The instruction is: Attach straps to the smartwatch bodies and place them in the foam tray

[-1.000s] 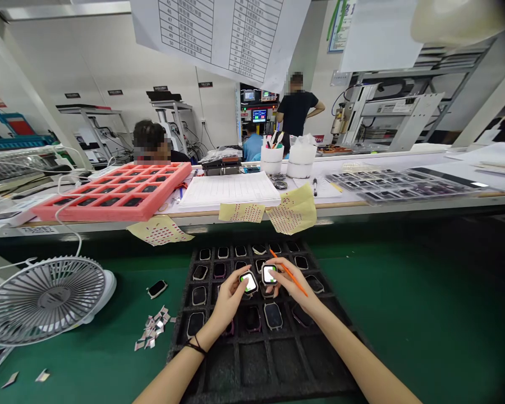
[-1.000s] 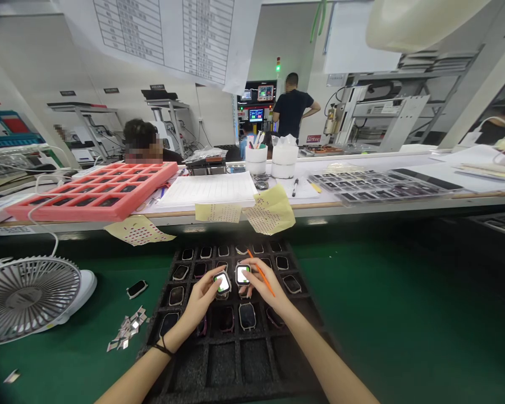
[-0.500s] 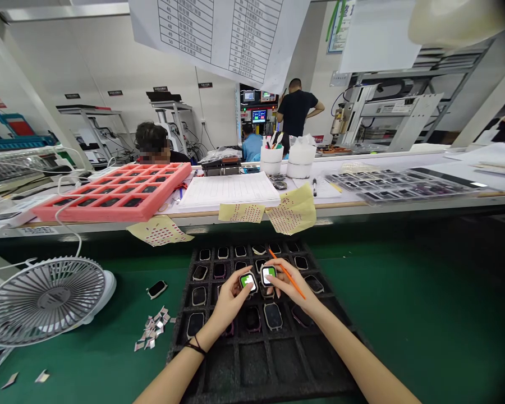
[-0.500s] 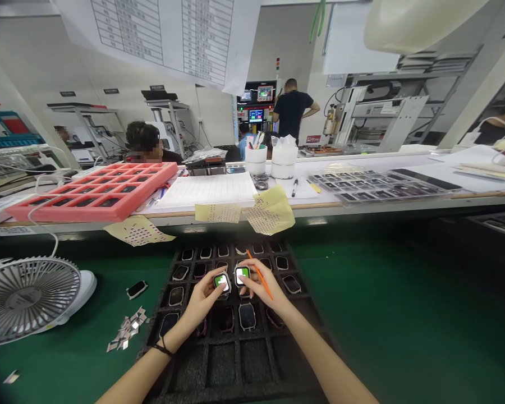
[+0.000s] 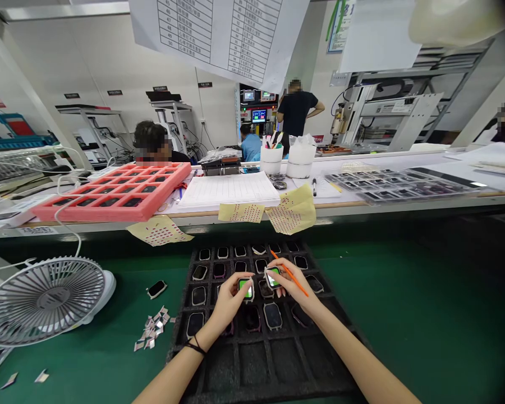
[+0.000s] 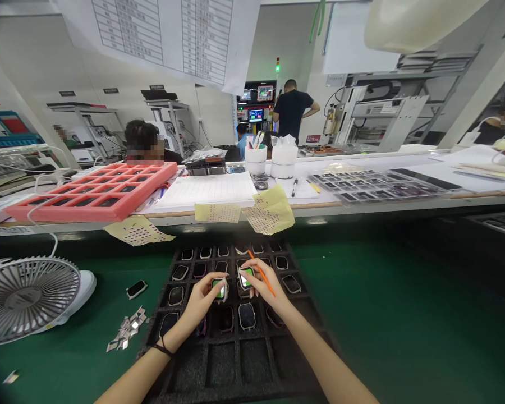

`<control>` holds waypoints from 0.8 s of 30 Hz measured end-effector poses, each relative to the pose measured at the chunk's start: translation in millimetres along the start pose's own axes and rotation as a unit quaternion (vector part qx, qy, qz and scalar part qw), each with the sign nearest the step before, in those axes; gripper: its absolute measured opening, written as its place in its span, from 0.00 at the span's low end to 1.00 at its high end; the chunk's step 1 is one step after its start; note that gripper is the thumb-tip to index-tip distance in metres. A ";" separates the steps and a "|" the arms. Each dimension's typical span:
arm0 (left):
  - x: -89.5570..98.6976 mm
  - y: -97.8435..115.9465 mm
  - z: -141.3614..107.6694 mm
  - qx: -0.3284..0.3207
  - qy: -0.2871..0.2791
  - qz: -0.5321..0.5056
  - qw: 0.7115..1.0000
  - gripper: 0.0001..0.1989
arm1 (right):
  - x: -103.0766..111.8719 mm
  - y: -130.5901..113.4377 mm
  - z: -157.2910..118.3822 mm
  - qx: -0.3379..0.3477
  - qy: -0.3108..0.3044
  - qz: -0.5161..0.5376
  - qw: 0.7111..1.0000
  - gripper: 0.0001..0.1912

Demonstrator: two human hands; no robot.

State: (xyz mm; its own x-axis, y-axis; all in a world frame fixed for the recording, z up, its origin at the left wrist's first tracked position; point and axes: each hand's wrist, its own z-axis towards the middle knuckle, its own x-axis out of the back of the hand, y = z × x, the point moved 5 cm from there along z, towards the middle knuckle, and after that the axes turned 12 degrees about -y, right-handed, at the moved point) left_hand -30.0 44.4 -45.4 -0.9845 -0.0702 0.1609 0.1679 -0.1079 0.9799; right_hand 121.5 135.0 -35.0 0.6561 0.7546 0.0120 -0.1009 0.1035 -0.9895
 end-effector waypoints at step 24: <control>-0.7 9.2 -1.8 -0.010 -0.004 -0.020 1.000 0.20 | 2.7 -4.8 -1.6 -0.004 0.031 0.009 0.999 0.17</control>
State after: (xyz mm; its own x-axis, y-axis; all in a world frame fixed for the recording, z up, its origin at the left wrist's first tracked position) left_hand -27.6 41.7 -36.7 -0.9909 -0.0568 0.1219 0.1284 -0.1293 0.9833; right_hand 124.9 135.5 -30.5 0.6999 0.7141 -0.0155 -0.1073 0.0837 -0.9907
